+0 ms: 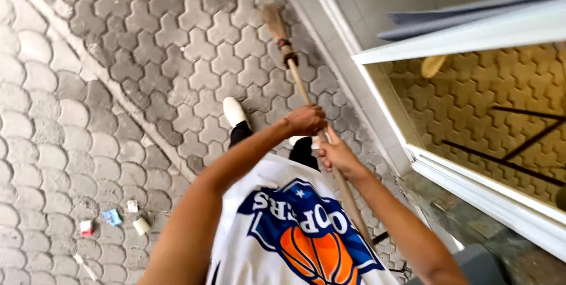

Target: Sweeping up trash and litter from a paved outdoor courtyard area.

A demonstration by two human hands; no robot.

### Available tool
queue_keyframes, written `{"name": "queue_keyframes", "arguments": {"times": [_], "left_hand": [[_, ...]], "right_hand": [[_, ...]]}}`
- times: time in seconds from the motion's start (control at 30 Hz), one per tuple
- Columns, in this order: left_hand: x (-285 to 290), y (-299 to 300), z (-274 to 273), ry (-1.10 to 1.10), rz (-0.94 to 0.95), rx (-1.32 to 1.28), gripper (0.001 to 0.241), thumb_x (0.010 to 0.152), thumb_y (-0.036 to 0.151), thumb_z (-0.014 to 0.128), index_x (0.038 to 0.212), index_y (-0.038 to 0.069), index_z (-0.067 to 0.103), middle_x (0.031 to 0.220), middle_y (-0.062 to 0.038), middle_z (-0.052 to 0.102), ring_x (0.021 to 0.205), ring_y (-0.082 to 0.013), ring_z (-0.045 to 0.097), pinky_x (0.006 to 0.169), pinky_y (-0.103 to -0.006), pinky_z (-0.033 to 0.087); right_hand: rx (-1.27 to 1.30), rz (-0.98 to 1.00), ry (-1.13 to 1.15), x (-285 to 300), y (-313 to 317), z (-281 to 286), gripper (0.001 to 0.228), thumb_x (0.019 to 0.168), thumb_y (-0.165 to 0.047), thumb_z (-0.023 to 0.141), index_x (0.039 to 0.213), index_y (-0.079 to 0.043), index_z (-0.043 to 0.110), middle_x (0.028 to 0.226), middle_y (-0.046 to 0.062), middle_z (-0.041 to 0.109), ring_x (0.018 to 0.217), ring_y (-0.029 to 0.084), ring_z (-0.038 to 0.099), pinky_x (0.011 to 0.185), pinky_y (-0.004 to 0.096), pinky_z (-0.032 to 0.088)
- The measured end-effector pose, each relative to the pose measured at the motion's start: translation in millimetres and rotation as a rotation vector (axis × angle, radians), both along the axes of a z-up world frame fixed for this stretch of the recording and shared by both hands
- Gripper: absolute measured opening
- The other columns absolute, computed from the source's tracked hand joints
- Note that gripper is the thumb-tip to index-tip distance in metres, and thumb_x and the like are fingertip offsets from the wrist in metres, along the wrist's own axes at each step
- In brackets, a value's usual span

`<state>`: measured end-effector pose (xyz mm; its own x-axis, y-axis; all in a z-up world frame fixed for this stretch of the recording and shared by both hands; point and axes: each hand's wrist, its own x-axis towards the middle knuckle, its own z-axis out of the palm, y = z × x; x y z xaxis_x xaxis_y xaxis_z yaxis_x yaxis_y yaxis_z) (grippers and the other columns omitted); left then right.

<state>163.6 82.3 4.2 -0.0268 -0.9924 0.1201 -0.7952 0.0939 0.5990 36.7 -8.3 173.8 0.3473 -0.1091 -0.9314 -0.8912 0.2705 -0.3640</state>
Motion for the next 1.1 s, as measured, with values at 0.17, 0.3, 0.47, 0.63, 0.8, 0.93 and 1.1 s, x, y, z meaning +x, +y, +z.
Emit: {"name": "queue_keyframes", "arguments": {"times": [0.17, 0.3, 0.47, 0.63, 0.8, 0.93, 1.1], "left_hand": [[17, 126, -23, 0.243, 0.58, -0.055, 0.019, 0.074, 0.026, 0.072, 0.075, 0.017, 0.055, 0.077, -0.002, 0.056, 0.086, -0.024, 0.061, 0.097, -0.0426, 0.047], [19, 228, -2, 0.277, 0.782, -0.004, 0.02, 0.075, 0.023, 0.074, 0.071, 0.014, 0.056, 0.073, -0.004, 0.057, 0.082, -0.0243, 0.061, 0.095, -0.0408, 0.047], [53, 280, 19, 0.212, 0.913, -0.079, 0.024, 0.072, 0.027, 0.074, 0.071, 0.016, 0.052, 0.071, -0.004, 0.054, 0.076, -0.0257, 0.057, 0.088, -0.0405, 0.047], [140, 198, 12, 0.192, 0.869, -0.235, 0.02, 0.074, 0.016, 0.071, 0.076, 0.013, 0.052, 0.074, -0.007, 0.054, 0.078, -0.0293, 0.057, 0.089, -0.0417, 0.047], [223, 108, -11, 0.283, 0.842, -0.394, 0.016, 0.075, 0.013, 0.073, 0.074, 0.011, 0.057, 0.074, -0.01, 0.06, 0.081, -0.033, 0.061, 0.087, -0.0461, 0.048], [158, 143, -46, 0.342, 1.041, -0.207, 0.019, 0.071, 0.013, 0.076, 0.083, 0.009, 0.061, 0.083, -0.012, 0.064, 0.091, -0.0322, 0.061, 0.092, -0.0454, 0.049], [98, 218, -27, 0.327, 1.384, -0.098, 0.019, 0.07, 0.018, 0.076, 0.075, 0.015, 0.058, 0.076, -0.007, 0.059, 0.084, -0.0302, 0.06, 0.086, -0.043, 0.049]], "right_hand": [[0.032, 0.22, 0.086, 70, 92, -36, 0.062, 0.098, -0.019, 0.05, 0.158, -0.02, 0.033, 0.067, 0.002, 0.049, 0.035, 0.014, 0.047, 0.025, 0.033, 0.043], [0.106, 0.396, 0.125, 97, 166, -41, 0.066, 0.098, -0.018, 0.053, 0.16, -0.018, 0.028, 0.066, 0.005, 0.052, 0.035, 0.015, 0.048, 0.023, 0.034, 0.042], [0.233, 0.455, 0.017, 183, 199, 50, 0.066, 0.095, -0.008, 0.052, 0.158, -0.015, 0.035, 0.067, 0.011, 0.052, 0.033, 0.017, 0.051, 0.023, 0.035, 0.044], [0.016, 0.516, -0.022, 245, 158, 74, 0.062, 0.099, -0.014, 0.047, 0.158, -0.021, 0.034, 0.07, 0.009, 0.052, 0.038, 0.016, 0.053, 0.025, 0.031, 0.045], [-0.116, 0.532, -0.065, 305, 87, 18, 0.069, 0.1, -0.015, 0.051, 0.162, -0.023, 0.022, 0.07, 0.005, 0.046, 0.036, 0.015, 0.047, 0.022, 0.032, 0.04], [-0.016, 0.733, 0.071, 304, 106, -12, 0.061, 0.1, -0.016, 0.048, 0.158, -0.016, 0.03, 0.071, 0.007, 0.05, 0.04, 0.015, 0.05, 0.026, 0.029, 0.042], [0.212, 0.993, 0.013, 293, 133, -57, 0.061, 0.097, -0.011, 0.058, 0.156, -0.021, 0.043, 0.07, 0.013, 0.065, 0.041, 0.017, 0.059, 0.026, 0.03, 0.047]]}}
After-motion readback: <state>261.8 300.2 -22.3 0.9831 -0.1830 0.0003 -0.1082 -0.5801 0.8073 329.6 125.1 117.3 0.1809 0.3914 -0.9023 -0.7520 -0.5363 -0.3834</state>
